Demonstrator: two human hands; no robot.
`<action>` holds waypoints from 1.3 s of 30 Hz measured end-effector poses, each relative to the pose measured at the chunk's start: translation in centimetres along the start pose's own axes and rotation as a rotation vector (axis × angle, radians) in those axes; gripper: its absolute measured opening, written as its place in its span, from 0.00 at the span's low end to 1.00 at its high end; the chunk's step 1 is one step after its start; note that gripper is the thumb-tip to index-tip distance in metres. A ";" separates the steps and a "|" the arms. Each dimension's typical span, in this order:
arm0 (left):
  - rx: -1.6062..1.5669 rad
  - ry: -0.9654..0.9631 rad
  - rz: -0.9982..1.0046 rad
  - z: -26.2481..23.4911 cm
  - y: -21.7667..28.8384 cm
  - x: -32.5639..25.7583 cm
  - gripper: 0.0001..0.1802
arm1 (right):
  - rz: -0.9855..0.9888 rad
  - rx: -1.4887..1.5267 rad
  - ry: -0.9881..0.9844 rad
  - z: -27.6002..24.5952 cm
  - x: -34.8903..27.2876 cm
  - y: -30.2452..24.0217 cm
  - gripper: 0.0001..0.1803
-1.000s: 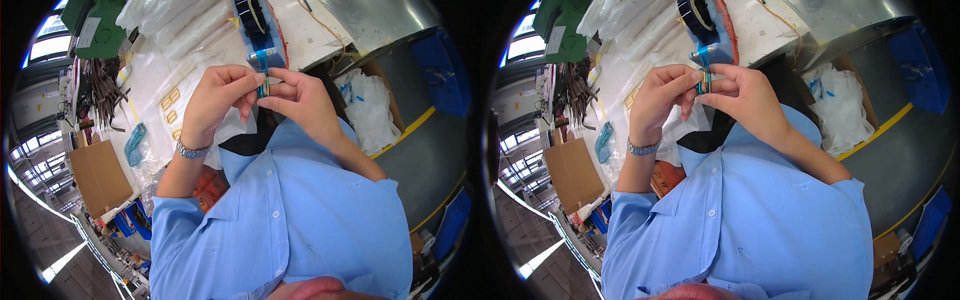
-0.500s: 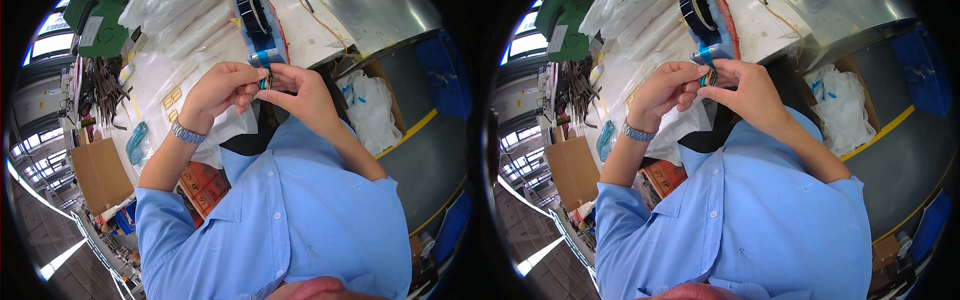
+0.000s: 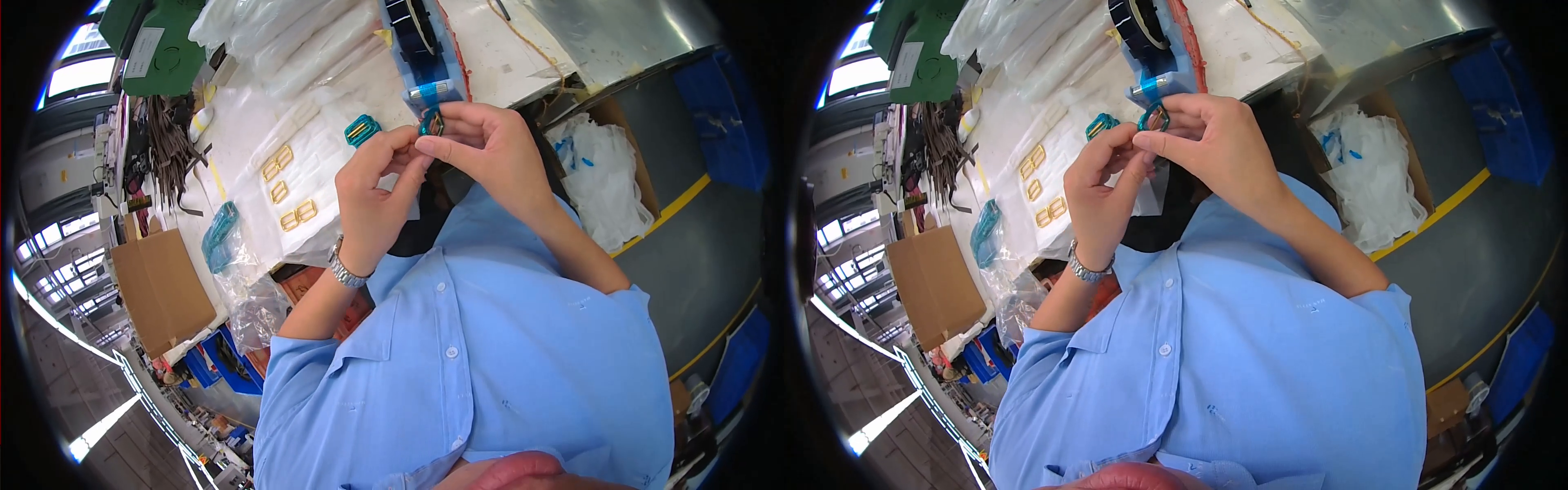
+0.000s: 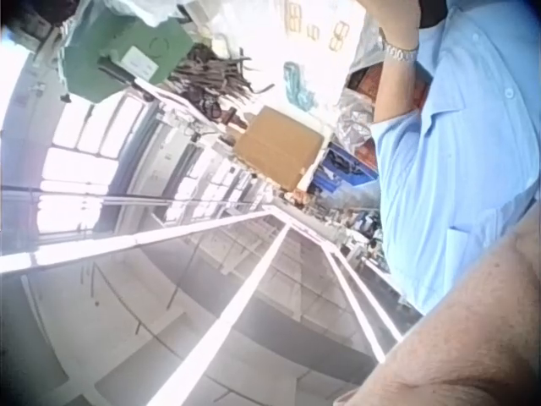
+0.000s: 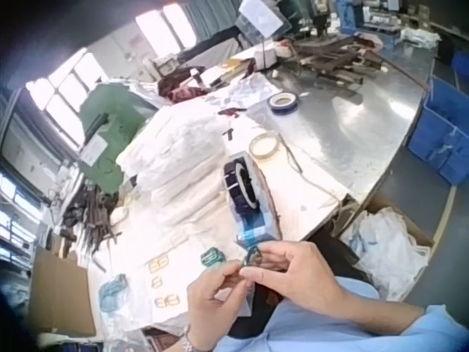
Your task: Apply protective blue tape to metal bag buckles and organize them on a workbench.
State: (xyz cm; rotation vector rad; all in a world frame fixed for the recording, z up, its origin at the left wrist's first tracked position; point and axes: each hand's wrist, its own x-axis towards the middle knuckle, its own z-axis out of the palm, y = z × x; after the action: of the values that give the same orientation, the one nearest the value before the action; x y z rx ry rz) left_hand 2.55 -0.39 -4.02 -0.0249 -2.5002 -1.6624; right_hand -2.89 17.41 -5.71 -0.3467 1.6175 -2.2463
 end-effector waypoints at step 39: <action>-0.297 0.073 -0.116 2.2 0.3 -3.3 0.07 | -0.312 -0.658 -0.087 -1.3 -3.3 0.4 0.20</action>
State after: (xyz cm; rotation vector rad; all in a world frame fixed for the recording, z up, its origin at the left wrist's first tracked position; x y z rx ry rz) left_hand 5.62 1.95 -4.98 0.1492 -2.2196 -2.0279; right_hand -0.35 19.77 -6.49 -0.8997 2.3533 -1.7847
